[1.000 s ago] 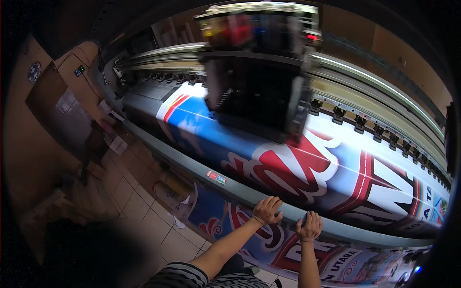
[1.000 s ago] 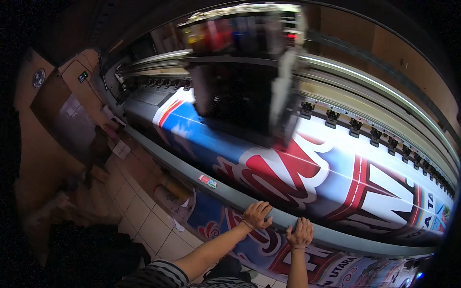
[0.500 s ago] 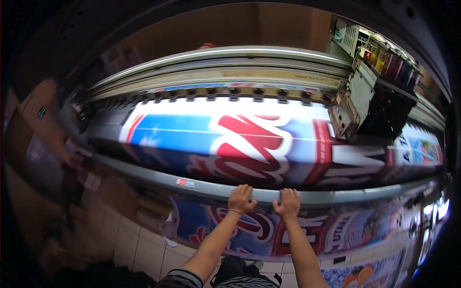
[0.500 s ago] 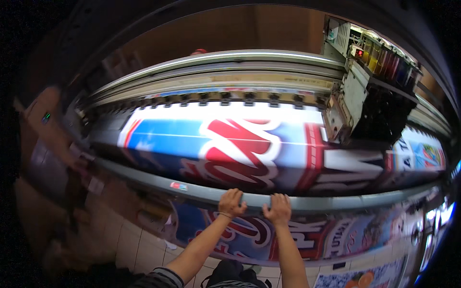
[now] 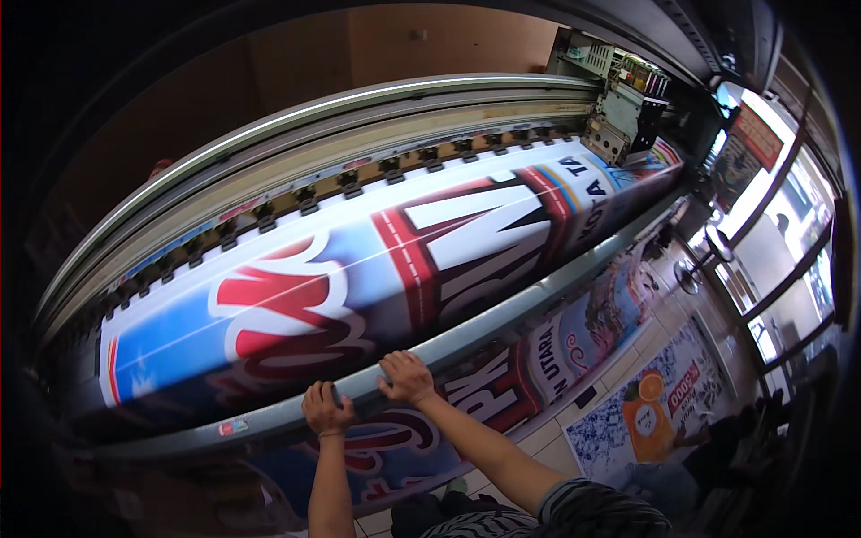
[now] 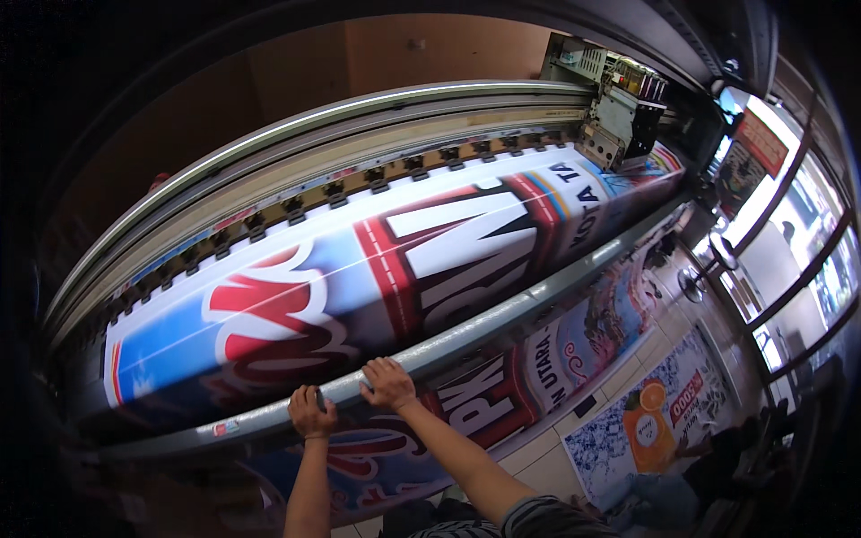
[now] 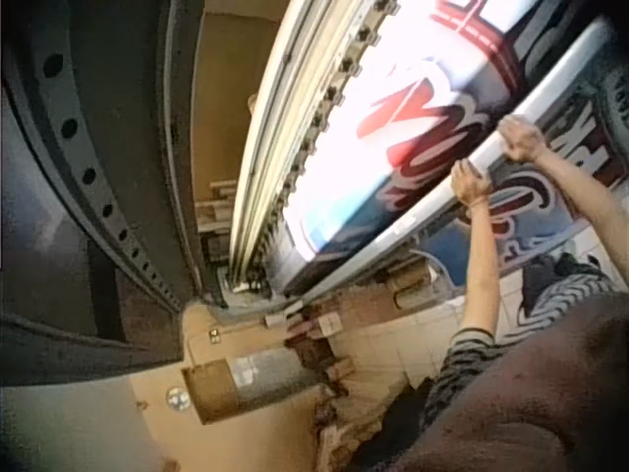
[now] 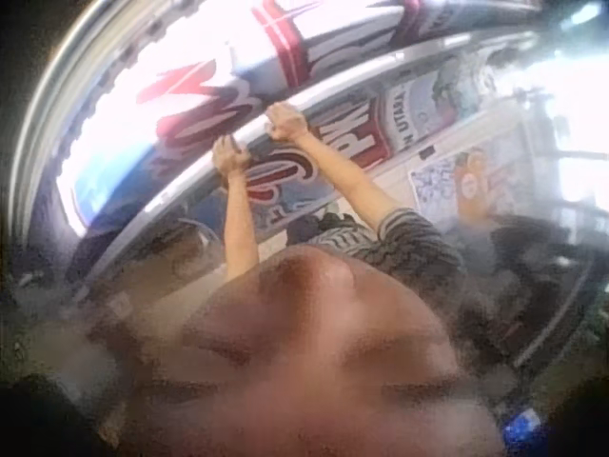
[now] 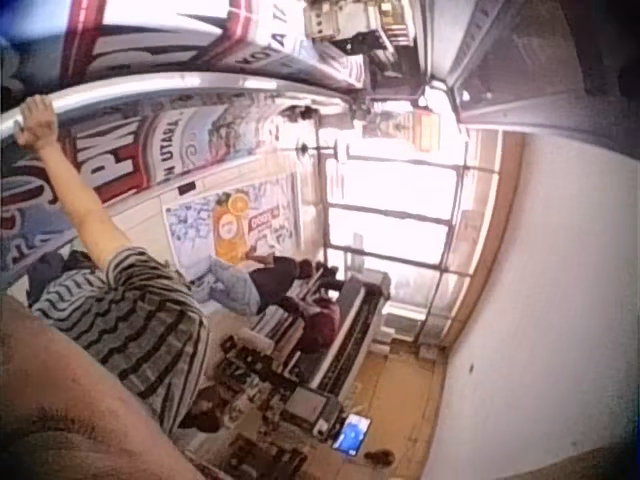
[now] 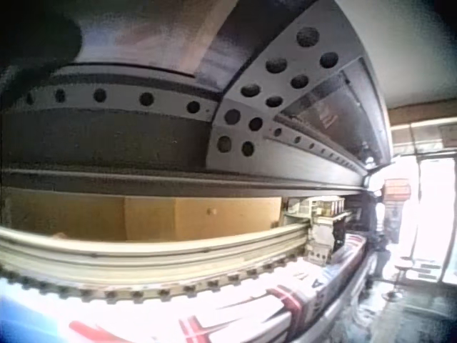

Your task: Operating a large format printer and cutting printed banners using scissors.

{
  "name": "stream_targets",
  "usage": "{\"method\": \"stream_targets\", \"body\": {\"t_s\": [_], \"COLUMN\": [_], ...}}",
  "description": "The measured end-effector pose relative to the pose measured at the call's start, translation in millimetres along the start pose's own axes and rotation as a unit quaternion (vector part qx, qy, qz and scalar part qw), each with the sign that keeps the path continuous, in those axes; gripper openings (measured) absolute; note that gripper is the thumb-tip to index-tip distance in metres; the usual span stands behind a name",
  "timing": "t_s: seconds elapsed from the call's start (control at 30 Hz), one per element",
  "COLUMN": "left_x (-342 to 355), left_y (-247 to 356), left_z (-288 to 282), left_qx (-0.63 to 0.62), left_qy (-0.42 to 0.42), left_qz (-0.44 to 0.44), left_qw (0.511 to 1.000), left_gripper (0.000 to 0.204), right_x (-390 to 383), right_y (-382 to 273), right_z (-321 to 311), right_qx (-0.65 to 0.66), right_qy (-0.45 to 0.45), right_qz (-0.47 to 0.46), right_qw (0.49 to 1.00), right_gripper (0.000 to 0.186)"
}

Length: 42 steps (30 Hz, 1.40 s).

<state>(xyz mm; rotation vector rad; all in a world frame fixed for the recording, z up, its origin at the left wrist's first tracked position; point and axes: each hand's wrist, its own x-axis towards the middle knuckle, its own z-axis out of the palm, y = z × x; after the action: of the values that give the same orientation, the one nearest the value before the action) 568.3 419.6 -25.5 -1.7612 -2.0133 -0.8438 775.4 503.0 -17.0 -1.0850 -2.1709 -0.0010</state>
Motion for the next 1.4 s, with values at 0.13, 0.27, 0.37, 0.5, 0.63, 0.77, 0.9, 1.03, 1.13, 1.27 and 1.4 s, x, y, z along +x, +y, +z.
{"method": "stream_targets", "body": {"t_s": [0.13, 0.27, 0.37, 0.5, 0.63, 0.77, 0.9, 1.03, 1.13, 1.27, 1.4], "left_x": [1, 0, -1, -2, -2, -1, -2, -5, -4, -7, -7], "left_y": [2, 0, -1, -2, -3, -3, -3, -7, -10, -14, -15], "left_z": [-1, 0, 2, 5, 5, 5, 4, 5, 11, 14, 15], "left_qx": [-0.003, -0.007, 0.012, 0.01, 0.019, 0.016, 0.02, 0.004, 0.026, 0.052, 0.078], "left_qy": [0.004, -0.006, 0.01, 0.003, 0.002, -0.003, -0.013, -0.03, -0.028, -0.042, -0.029], "left_qz": [0.001, -0.001, 0.009, 0.007, 0.011, 0.003, 0.008, 0.002, 0.018, 0.012, 0.027], "left_qw": [1.0, 1.0, 1.0, 1.0, 1.0, 1.0, 1.0, 1.0, 0.999, 0.998, 0.996], "left_gripper": [0.043, 0.042, 0.045, 0.046, 0.046, 0.045, 0.045, 0.044, 0.047, 0.047, 0.046], "right_x": [1, 1, 0, 0, -1, 0, 1, 1, 1, -1, -2], "right_y": [1, 2, 2, 3, 2, 2, 1, -1, 0, -1, -3], "right_z": [-2, -2, -1, -1, -1, -1, -2, -4, -8, -11, -12], "right_qx": [0.004, -0.007, -0.004, -0.021, -0.016, 0.011, 0.01, -0.011, 0.05, 0.057, 0.042], "right_qy": [0.03, 0.021, 0.032, 0.03, 0.023, 0.017, 0.007, 0.023, -0.014, -0.01, 0.023], "right_qz": [-0.02, -0.017, -0.024, -0.026, -0.019, -0.009, -0.003, 0.016, 0.018, 0.024, 0.02], "right_qw": [0.999, 1.0, 0.999, 0.999, 0.999, 1.0, 1.0, 1.0, 0.998, 0.998, 0.999], "right_gripper": [0.036, 0.037, 0.037, 0.038, 0.038, 0.038, 0.038, 0.038, 0.034, 0.033, 0.033]}}
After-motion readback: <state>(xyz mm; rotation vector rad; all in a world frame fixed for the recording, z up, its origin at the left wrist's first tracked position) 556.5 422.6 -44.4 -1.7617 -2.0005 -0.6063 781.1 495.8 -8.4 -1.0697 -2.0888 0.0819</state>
